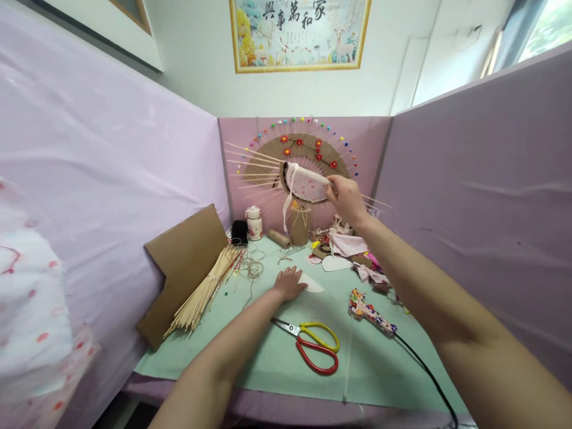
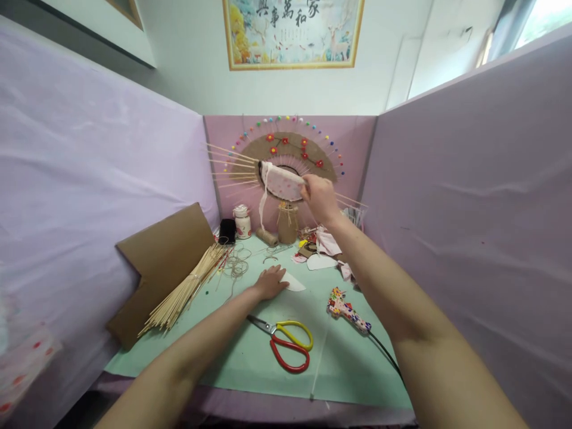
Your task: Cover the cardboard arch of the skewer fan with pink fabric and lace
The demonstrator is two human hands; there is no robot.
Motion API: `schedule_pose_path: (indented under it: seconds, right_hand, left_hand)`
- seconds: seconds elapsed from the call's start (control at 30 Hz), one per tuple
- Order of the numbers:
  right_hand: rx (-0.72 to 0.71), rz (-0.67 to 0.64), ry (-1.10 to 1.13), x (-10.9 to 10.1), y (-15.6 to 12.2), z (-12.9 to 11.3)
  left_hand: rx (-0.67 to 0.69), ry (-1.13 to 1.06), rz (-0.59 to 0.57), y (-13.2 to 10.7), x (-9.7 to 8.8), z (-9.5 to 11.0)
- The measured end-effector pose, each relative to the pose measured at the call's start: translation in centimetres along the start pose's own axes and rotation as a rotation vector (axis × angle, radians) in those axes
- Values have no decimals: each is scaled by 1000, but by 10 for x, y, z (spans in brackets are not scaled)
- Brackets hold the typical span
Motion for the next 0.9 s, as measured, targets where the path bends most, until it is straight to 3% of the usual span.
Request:
schedule_pose_path:
  seconds: [0.1,0.27,0.37,0.47,0.67,0.8,0.9]
  right_hand:
    - [-52,28,-39,-5,-4,1]
    - [-152,-28,-77,14,-42,-2]
    - [-168,-9,-73,24,-64,-2]
    - [-175,-10,-60,33,-80,-3]
    - [-188,-43,-42,42,-103,-14]
    - [-222,-82,-24,48,-118,-25]
    - [-264,-105,-12,56,-131,-31]
  left_hand:
    - [-17,-54,184,-10,-35,-7]
    - [-116,-197,453,-55,-106,-39]
    - [-155,-320,547,-82,-137,-51]
    - [-110,-489,577,-93,-154,-45]
    - [-114,-892,576,-91,-161,-22]
    - [-240,-1472,434,-78,-135,-4]
    - [-388,-1744,376,-68,-118,8]
Point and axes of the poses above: each hand's wrist, its own y-axis towards the middle knuckle, its own x-axis out of the palm, z = x × y, the point moved 9 cm from there along y, towards the middle knuckle, and after that the axes turned 9 degrees about x, right-handed, at the moved point
